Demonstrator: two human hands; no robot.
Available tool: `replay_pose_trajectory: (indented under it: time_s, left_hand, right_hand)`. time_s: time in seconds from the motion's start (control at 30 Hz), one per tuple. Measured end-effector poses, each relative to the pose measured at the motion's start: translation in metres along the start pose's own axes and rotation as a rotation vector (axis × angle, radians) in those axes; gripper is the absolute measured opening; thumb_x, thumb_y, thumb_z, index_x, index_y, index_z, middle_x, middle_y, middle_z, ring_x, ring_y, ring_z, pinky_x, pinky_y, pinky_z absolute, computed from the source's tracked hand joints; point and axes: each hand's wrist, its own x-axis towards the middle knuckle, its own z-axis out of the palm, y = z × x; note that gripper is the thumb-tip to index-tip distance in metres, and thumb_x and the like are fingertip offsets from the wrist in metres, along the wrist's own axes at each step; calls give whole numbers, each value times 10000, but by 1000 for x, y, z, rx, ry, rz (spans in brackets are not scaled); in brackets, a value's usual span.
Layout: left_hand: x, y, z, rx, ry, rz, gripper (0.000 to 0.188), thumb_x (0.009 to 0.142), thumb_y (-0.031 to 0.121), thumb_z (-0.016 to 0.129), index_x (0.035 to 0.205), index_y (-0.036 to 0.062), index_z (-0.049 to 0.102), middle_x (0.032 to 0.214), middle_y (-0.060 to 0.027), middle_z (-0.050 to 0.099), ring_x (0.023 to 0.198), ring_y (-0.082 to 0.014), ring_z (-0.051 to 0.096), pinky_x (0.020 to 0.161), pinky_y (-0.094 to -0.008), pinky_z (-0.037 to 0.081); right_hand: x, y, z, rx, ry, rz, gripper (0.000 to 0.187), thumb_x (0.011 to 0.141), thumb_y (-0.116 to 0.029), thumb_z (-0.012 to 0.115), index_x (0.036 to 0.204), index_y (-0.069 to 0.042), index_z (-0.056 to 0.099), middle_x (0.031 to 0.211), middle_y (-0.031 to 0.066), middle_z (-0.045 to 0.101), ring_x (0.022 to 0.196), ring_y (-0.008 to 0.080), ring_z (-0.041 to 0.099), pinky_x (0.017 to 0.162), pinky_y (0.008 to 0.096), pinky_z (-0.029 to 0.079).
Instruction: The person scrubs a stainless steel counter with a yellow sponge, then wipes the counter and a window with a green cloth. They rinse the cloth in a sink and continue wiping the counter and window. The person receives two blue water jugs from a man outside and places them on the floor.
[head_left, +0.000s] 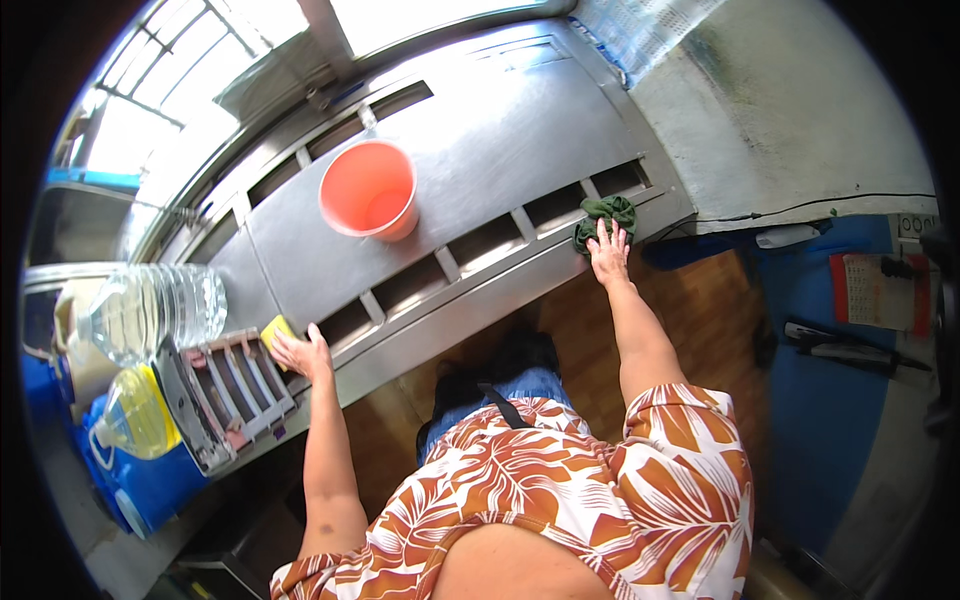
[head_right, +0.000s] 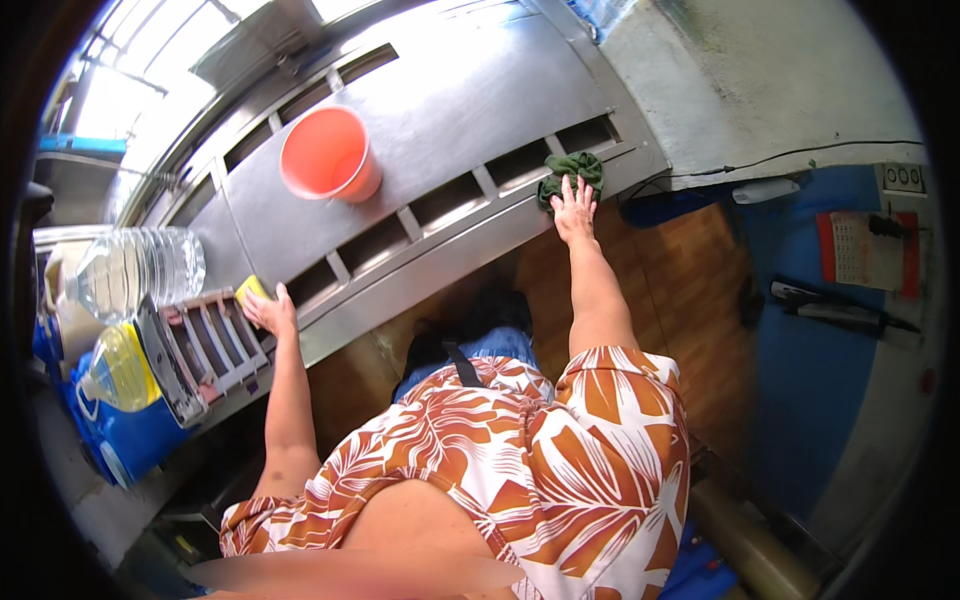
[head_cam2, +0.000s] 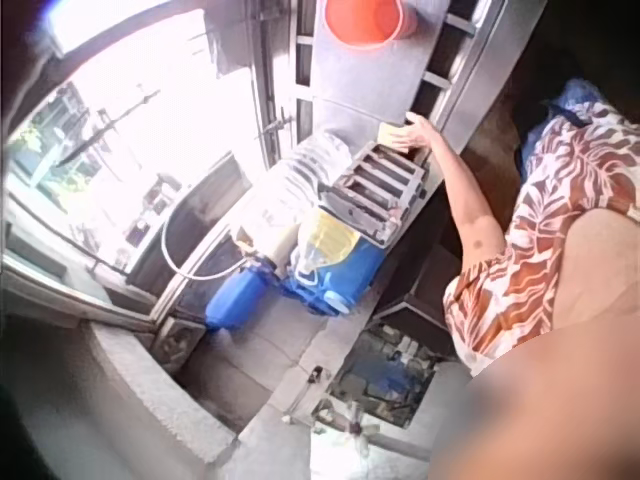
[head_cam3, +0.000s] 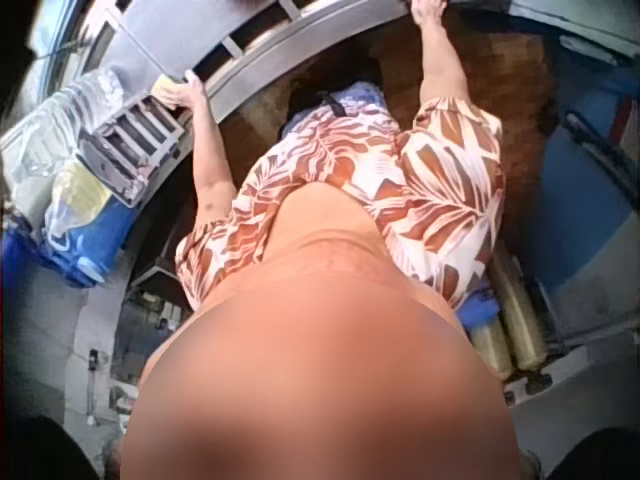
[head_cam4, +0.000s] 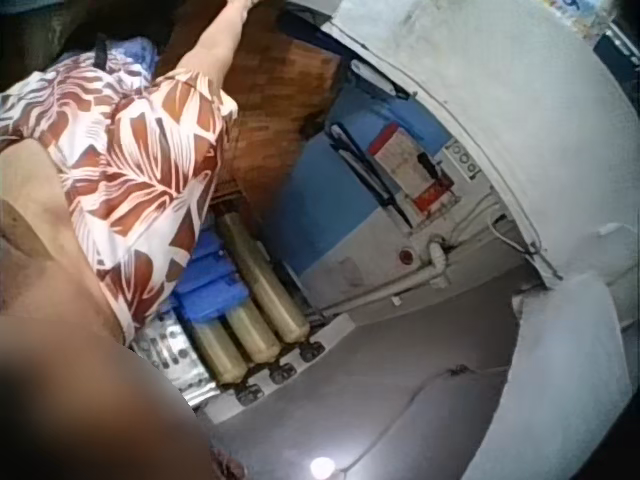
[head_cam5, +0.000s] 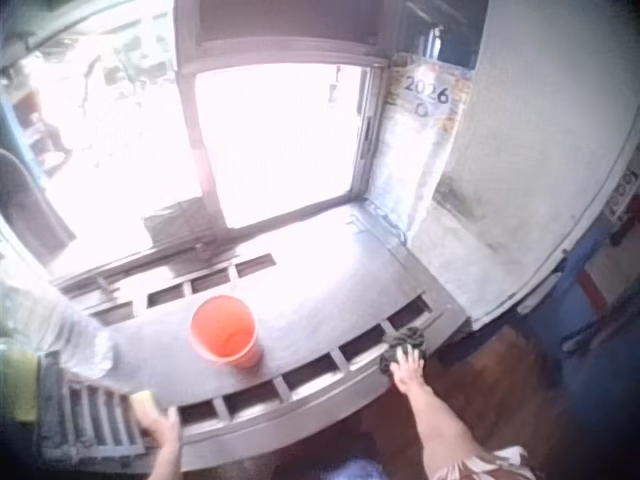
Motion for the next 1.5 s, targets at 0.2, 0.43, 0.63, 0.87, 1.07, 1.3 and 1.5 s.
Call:
replay_pose_trajectory:
  time_s: [0.2,0.43,0.63,0.87,1.07,1.3,1.5]
  left_hand:
    - [-100,87,-23,-292,-136,426,734,775,114,681,1424,18,350,1453,-241,351,1383,-443,246,1142,-507,209]
    - [-174,219,-19,-400,-548,628,743,755,45,671,1420,41,341,1456,-202,361,1394,-428,249,1148,-493,233]
    - [-161,347,30,-523,-616,783,705,769,26,667,1404,30,361,1420,-208,403,1362,-440,303,1119,-484,282]
    - [-117,414,88,-417,-529,905,628,735,18,673,1326,36,461,1416,-195,413,1328,-430,355,1085,-493,329]
    - [-78,415,108,13,-647,500,862,729,258,771,1442,96,313,1539,-213,176,1407,-418,201,1088,-570,277]
    - [-49,435,107,233,-815,148,1345,497,370,925,1527,176,82,1566,-229,27,1421,-485,80,1078,-646,270]
    - [-43,444,109,284,-858,114,1436,432,386,946,1525,170,41,1547,-277,6,1391,-554,67,1026,-686,314]
  right_hand:
    - [78,59,-36,-92,169,196,681,925,-493,497,1509,-262,236,1569,119,191,1420,369,180,1099,567,230]
    - [204,50,-83,65,237,829,686,948,-505,365,1521,-164,203,1559,241,147,1429,441,127,1132,569,130]
    - [332,-52,-80,123,210,410,681,952,-416,378,1503,-67,184,1529,274,201,1425,429,142,1121,542,153]
    - [345,-11,-95,203,261,-150,745,878,-411,556,1491,-142,231,1485,146,360,1364,320,321,1080,501,279]
    - [171,100,-87,85,422,65,466,925,-304,534,1352,-125,478,1385,134,476,1248,364,430,1017,505,348]
    - [192,63,-128,567,664,185,210,915,-117,554,1111,-57,603,1098,164,654,1007,383,609,880,442,480]
    - [308,-71,-83,-10,250,71,769,873,-555,532,1474,-132,304,1484,409,85,1390,557,69,1104,637,107]
